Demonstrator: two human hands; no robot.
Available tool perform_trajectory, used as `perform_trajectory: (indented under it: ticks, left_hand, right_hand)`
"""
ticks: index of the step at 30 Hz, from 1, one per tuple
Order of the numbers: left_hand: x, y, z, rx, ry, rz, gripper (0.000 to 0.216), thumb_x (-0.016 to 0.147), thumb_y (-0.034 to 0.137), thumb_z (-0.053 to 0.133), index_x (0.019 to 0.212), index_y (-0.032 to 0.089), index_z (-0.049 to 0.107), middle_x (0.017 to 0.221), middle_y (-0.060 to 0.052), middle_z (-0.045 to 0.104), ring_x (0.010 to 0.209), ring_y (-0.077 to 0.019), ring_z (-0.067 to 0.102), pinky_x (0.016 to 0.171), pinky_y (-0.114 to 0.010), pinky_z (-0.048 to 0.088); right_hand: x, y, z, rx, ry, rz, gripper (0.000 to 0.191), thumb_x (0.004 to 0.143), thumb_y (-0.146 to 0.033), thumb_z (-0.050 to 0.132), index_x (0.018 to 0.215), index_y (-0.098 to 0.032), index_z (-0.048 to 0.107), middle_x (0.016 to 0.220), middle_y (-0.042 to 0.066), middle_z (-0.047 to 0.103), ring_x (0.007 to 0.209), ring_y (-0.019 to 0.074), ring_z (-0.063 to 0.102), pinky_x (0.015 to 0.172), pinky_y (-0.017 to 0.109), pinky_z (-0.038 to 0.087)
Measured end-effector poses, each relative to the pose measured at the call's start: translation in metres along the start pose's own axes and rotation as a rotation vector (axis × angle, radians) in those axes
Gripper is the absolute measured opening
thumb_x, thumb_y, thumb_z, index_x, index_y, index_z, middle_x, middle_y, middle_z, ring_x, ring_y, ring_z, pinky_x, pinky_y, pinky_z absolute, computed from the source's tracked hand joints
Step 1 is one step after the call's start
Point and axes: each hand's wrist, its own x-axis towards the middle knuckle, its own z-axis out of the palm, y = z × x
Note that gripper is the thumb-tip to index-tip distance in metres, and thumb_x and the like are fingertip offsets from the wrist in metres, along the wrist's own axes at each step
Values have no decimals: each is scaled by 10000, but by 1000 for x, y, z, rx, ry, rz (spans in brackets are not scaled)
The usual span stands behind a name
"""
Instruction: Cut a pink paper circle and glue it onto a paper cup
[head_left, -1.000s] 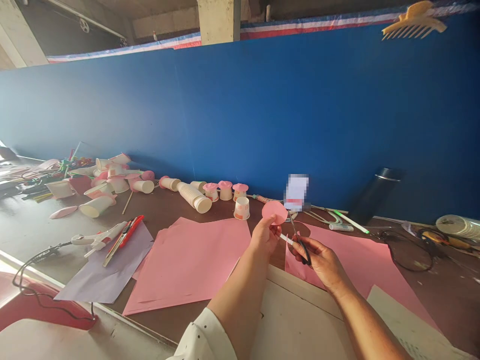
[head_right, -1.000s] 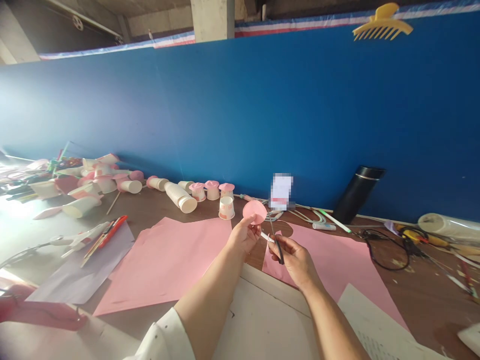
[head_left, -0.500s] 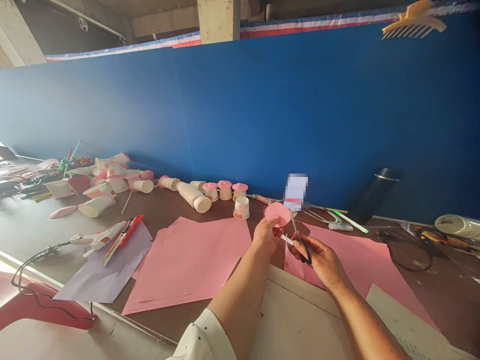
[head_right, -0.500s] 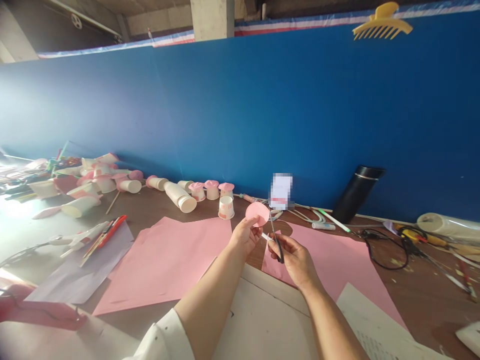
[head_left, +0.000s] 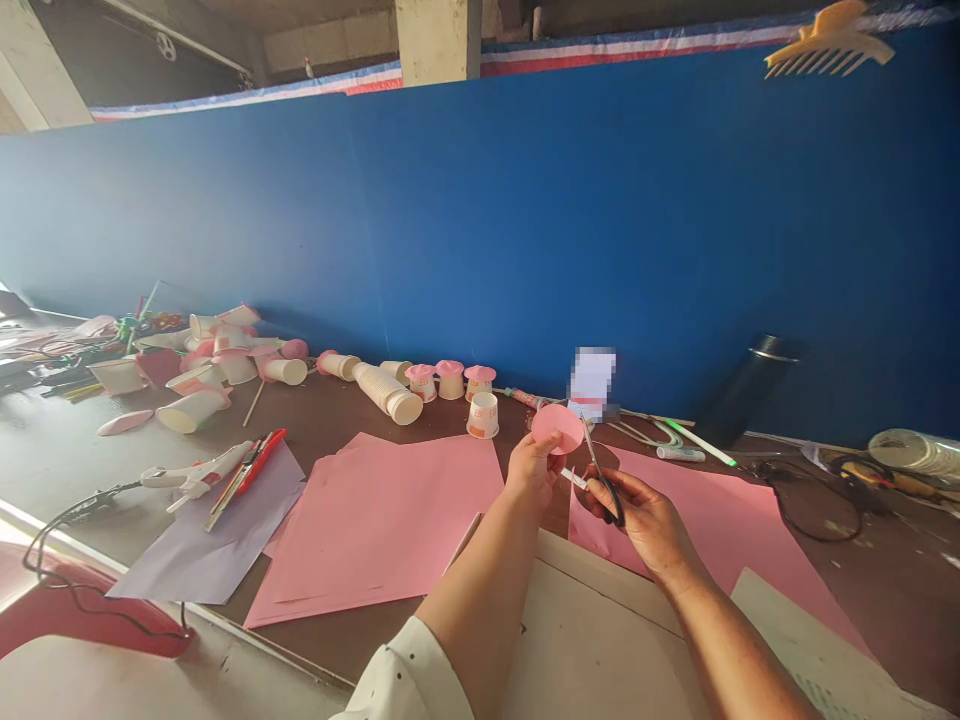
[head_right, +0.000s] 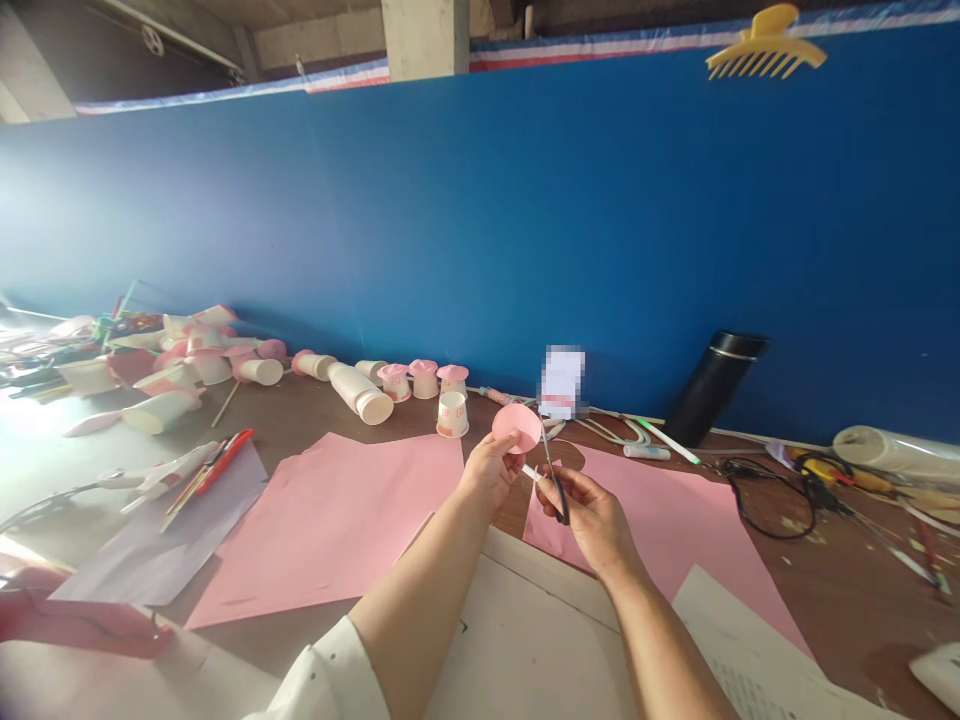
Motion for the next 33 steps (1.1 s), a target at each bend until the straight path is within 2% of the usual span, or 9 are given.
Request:
perform_trajectory:
  ticks: [14, 21, 28, 33]
  left_hand:
    - [-3, 1, 0, -1, -10, 18, 156, 704, 130, 722, 834, 134, 636, 833, -56, 678, 682, -91, 620, 645, -185, 461]
    - [-3, 3, 1, -8, 3, 15, 176, 674, 131, 748, 806, 134, 632, 791, -39, 665, 637, -80, 592, 633, -192, 455]
    - [-5, 3, 2, 4, 1, 14, 168, 689, 124, 727, 829, 133, 635, 785, -38, 659, 643, -80, 590, 634, -190, 453]
    - [-5, 4, 1, 3, 8, 10, 191, 670, 129, 744, 826, 136, 635, 782, -37, 658, 644, -82, 590, 633, -190, 454]
  right_hand:
    - [-1, -2, 0, -5, -3, 2, 497, 604, -491, 824, 996, -195, 752, 739, 14, 700, 640, 162, 604, 685, 295, 522]
    - [0, 2, 0, -46, -23, -32, 549, 619, -545, 795, 1019, -172, 746, 750, 32, 687, 653, 174, 598, 685, 305, 517]
    - [0, 0, 0, -10, -25, -14, 481, 621, -481, 811, 992, -181, 749, 731, 12, 675, 641, 155, 569, 676, 285, 495]
    - [0, 0, 0, -14, -28, -27, 485, 623, -503, 801, 980, -178, 752, 678, 3, 650, 617, 153, 549, 655, 287, 474]
